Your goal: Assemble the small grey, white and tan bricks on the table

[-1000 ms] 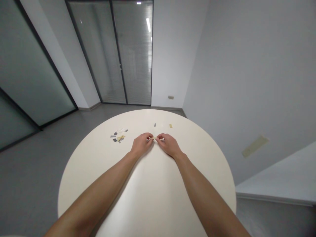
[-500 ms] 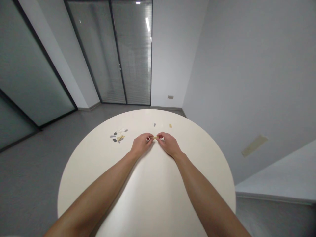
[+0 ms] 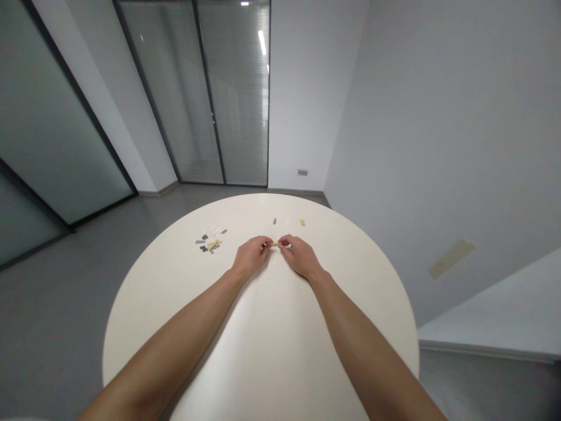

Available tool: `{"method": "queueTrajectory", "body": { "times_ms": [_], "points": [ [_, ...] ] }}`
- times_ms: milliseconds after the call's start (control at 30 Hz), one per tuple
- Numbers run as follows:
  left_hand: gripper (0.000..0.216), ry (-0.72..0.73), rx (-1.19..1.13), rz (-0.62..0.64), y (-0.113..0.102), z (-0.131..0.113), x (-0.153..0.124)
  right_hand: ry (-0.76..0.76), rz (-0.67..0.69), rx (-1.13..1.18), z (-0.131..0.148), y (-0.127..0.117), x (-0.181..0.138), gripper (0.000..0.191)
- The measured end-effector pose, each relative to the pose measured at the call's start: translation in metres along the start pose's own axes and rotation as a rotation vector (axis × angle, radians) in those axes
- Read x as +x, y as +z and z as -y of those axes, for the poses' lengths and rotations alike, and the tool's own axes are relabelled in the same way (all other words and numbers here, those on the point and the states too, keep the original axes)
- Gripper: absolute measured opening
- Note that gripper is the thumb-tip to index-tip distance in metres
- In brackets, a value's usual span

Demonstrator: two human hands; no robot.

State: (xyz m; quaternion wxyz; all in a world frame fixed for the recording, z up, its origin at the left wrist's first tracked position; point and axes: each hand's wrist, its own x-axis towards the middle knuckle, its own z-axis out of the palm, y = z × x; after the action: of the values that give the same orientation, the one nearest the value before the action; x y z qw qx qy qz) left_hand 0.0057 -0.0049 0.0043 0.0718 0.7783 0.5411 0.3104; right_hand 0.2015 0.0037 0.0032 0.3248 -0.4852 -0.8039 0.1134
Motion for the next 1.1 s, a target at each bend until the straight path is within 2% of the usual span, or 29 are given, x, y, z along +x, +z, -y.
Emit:
{"method": "queueTrajectory", "body": {
  "times_ms": [1100],
  "points": [
    [0.025,-0.003,-0.021,0.012,0.0,-0.0003,-0.0004,0.025,0.008,-0.007,-0.0017,0.003,0.0008,0.018]
  ]
}}
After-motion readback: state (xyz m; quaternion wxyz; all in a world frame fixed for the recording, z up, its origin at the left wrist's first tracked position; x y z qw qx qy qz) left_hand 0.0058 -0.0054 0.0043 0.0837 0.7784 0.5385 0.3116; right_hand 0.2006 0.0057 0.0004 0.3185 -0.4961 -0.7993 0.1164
